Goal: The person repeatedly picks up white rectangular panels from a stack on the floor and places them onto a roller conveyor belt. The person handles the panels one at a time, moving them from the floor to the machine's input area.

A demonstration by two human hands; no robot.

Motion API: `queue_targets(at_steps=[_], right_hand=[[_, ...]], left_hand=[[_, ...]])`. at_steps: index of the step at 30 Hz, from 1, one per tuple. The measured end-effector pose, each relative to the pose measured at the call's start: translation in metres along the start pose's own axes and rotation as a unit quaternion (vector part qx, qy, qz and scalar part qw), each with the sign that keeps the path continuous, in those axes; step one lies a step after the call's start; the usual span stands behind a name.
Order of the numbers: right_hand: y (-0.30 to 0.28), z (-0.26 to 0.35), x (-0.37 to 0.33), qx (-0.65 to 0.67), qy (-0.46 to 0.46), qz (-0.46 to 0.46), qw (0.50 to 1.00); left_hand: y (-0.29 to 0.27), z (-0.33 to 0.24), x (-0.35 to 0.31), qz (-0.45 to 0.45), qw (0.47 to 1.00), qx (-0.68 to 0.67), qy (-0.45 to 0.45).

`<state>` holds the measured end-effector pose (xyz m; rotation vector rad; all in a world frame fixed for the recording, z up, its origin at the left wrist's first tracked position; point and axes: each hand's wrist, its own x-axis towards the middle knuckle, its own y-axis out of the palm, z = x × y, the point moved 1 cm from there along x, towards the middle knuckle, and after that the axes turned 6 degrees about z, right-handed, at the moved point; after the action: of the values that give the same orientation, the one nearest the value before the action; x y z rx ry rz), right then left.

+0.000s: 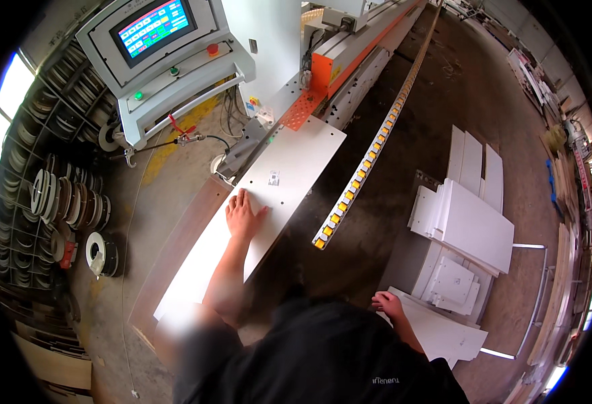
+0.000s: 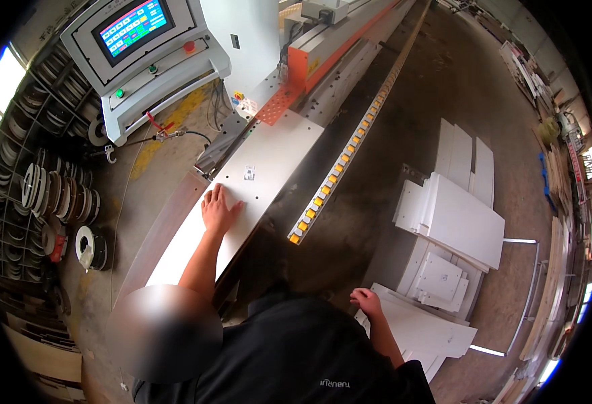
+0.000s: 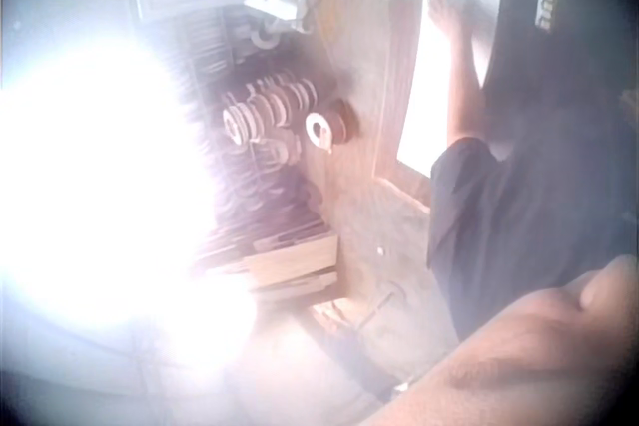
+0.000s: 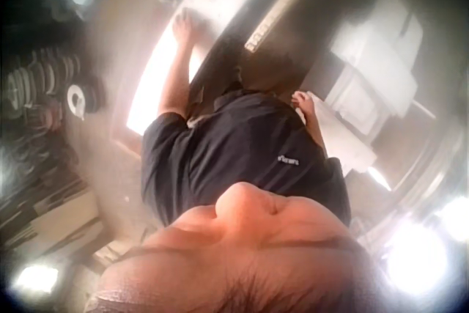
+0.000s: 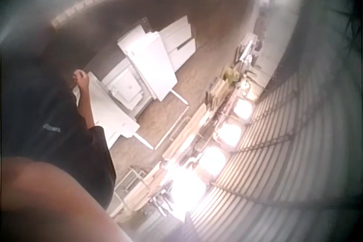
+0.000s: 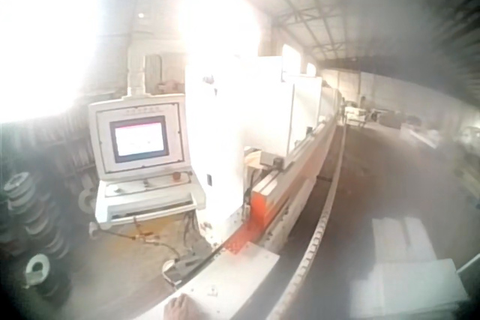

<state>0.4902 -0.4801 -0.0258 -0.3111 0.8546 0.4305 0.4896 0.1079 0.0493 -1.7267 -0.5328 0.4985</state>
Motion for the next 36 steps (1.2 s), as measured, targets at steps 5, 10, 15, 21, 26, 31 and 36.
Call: queue_targets(at_steps=[5, 10, 15, 21, 26, 31, 36], right_hand=[[0.004, -0.011, 0.017, -0.037, -0.003, 0.043, 0.998], [0.0, -0.016, 0.02, -0.057, -0.035, 0.06, 0.996], [-0.012, -0.02, 0.017, -0.062, -0.007, 0.049, 0.997], [-0.012, -0.025, 0.011, -0.024, -0.031, 0.036, 0.999], [-0.01, -0.027, 0.014, -0.029, -0.062, 0.055, 0.996], [-0.008, -0.02, 0.013, -0.039, -0.047, 0.053, 0.997], [-0.012, -0.022, 0.01, -0.068, -0.032, 0.042, 0.996]], left_hand=[[0.011, 0.005, -0.004, -0.031, 0.999, -0.027, -0.002], [0.017, 0.021, 0.001, -0.069, 0.995, -0.062, 0.043], [0.014, 0.045, 0.036, -0.063, 0.985, -0.16, -0.03], [0.018, 0.042, 0.036, -0.065, 0.983, -0.165, -0.04], [0.016, 0.042, 0.034, -0.088, 0.979, -0.183, -0.035], [0.019, 0.026, 0.009, -0.08, 0.974, -0.15, 0.147], [0.015, 0.029, 0.003, -0.101, 0.983, -0.119, 0.093]])
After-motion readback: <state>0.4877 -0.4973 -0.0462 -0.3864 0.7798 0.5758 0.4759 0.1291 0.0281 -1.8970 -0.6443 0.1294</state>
